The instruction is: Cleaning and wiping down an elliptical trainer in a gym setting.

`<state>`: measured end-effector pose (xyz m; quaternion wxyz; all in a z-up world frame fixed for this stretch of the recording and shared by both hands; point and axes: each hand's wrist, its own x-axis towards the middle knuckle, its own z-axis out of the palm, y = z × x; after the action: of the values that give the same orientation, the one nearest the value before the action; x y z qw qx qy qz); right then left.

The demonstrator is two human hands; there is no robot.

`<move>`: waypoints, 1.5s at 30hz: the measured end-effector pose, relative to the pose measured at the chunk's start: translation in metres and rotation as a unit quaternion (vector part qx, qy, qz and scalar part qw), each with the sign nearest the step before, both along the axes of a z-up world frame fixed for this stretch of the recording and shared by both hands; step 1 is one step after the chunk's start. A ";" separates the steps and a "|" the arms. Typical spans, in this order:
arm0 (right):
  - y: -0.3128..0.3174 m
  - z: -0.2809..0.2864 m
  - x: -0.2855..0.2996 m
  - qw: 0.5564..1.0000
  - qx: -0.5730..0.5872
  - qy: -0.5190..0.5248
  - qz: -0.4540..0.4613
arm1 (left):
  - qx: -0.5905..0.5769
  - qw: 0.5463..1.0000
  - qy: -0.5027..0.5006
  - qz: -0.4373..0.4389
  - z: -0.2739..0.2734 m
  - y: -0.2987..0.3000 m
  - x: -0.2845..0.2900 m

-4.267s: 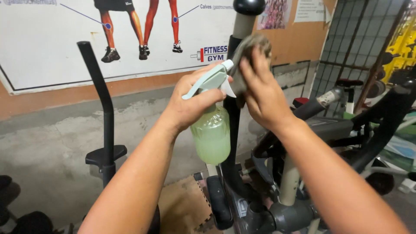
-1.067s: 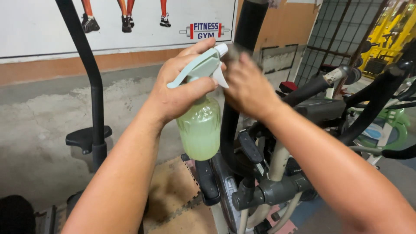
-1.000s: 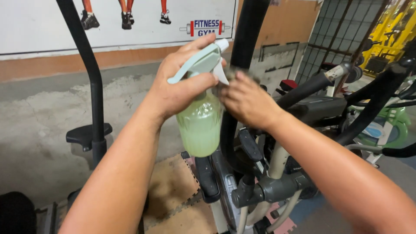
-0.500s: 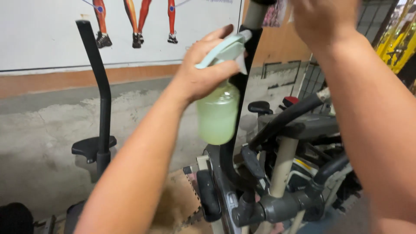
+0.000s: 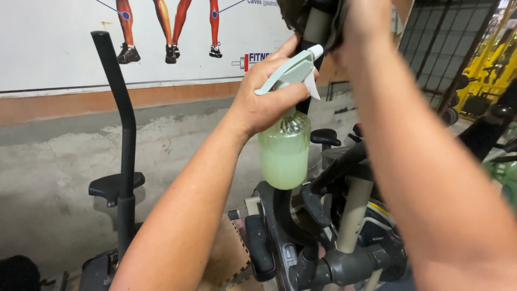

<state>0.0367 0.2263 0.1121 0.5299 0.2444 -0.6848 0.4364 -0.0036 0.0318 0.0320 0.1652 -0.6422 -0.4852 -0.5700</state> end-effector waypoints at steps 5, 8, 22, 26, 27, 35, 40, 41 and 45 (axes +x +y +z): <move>-0.010 -0.057 -0.016 0.982 -0.099 0.112 0.116 | -0.041 0.984 -0.123 -0.121 -0.003 -0.001 -0.003; -0.007 -0.078 -0.014 0.986 0.033 0.154 0.050 | -0.046 0.986 -0.096 -0.129 -0.009 -0.003 -0.008; -0.019 -0.047 0.036 0.976 -0.079 0.178 0.101 | -0.033 0.998 -0.028 -0.049 -0.021 -0.019 -0.013; -0.033 -0.037 0.063 0.747 0.406 0.247 -0.465 | -0.057 0.997 -0.036 -0.032 -0.030 -0.040 -0.014; -0.034 -0.041 0.063 0.747 0.407 0.247 -0.465 | -0.056 0.997 -0.036 -0.033 -0.033 -0.043 -0.015; -0.030 -0.172 0.018 0.870 0.376 0.124 -0.295 | -0.045 0.998 -0.042 -0.012 -0.058 -0.062 -0.011; 0.002 -0.191 0.028 0.793 0.521 0.064 -0.308 | -0.045 0.995 0.009 0.086 -0.072 -0.071 -0.008; 0.008 -0.180 0.029 0.749 0.581 0.096 -0.302 | -0.058 0.993 0.025 0.103 -0.073 -0.072 -0.008; -0.001 -0.137 0.028 0.757 0.524 0.135 -0.367 | -0.060 0.994 0.000 0.087 -0.081 -0.069 0.005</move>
<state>0.0649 0.2256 -0.0253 0.5257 0.2698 -0.7651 -0.2558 0.0016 -0.0371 -0.0494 0.1751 -0.6068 -0.5723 -0.5232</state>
